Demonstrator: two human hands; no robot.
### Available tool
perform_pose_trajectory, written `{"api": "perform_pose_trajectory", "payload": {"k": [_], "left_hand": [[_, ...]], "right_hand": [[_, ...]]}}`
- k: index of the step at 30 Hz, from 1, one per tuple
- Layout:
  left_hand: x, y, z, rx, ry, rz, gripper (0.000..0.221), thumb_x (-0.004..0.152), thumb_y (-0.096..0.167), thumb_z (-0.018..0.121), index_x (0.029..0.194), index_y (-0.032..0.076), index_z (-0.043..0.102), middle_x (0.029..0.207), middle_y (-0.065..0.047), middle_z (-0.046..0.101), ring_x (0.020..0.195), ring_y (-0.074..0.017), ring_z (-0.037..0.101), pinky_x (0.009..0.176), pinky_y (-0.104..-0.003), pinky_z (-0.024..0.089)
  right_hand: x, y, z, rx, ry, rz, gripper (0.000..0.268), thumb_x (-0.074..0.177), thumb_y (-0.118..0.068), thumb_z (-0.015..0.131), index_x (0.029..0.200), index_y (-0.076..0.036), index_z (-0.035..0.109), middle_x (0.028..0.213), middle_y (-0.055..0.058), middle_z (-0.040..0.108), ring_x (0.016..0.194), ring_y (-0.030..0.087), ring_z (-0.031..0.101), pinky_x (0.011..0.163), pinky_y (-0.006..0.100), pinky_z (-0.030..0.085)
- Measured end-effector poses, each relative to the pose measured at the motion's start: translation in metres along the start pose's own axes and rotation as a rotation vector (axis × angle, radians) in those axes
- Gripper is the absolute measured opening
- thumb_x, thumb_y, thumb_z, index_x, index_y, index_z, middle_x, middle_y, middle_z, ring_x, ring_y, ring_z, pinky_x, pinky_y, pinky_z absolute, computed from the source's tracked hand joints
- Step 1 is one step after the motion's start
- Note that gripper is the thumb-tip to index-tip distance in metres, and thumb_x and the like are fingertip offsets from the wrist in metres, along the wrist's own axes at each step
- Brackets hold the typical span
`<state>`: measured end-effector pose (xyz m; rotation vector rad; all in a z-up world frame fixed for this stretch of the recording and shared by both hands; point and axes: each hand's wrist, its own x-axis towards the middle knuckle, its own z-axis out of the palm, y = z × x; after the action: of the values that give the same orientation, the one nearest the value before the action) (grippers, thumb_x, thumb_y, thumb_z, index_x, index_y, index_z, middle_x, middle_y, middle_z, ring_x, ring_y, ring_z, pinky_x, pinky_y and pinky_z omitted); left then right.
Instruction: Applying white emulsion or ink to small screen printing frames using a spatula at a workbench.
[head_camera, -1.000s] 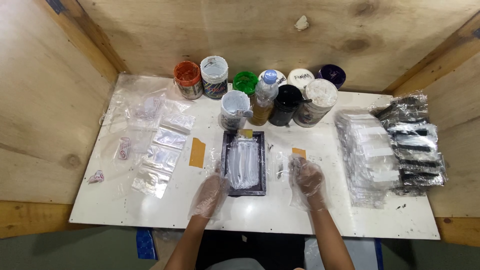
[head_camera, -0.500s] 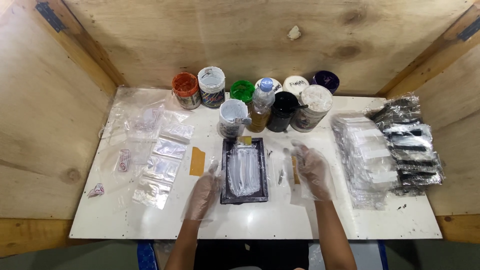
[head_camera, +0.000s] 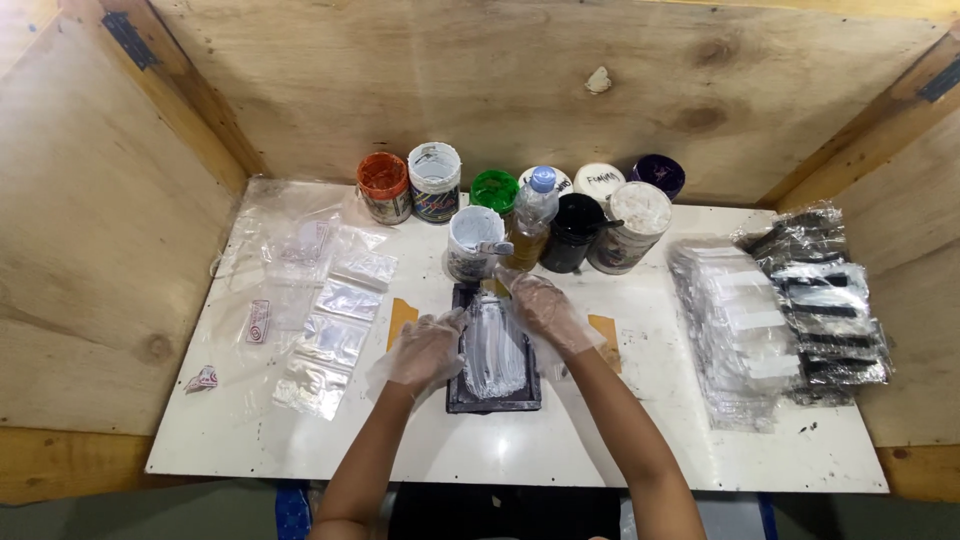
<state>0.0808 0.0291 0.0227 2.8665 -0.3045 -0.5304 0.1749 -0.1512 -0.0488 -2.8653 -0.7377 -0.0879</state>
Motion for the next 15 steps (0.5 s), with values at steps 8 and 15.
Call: {"api": "perform_pose_trajectory", "payload": {"k": [8,15], "left_hand": [[0.018,-0.018,0.032,-0.074,-0.014,-0.032,0.068,0.087,0.037,0.067,0.147,0.01,0.051,0.148,-0.015,0.058,0.131,-0.0443,0.055,0.108,-0.082,0.029],[0.009,-0.013,0.009,0.005,-0.067,-0.03,0.084,0.089,0.044,0.068,0.159,0.012,0.035,0.153,-0.015,0.053,0.13,-0.043,0.053,0.106,-0.076,0.036]], "right_hand": [[0.02,0.037,0.056,0.031,0.139,0.011,0.028,0.096,-0.024,0.045,0.094,-0.01,0.07,0.082,0.016,0.072,0.085,0.039,0.074,0.065,0.054,0.062],[0.001,0.063,0.112,-0.025,0.209,-0.039,0.024,0.089,-0.046,0.061,0.105,-0.029,0.064,0.084,0.003,0.064,0.084,0.028,0.072,0.071,0.043,0.063]]}}
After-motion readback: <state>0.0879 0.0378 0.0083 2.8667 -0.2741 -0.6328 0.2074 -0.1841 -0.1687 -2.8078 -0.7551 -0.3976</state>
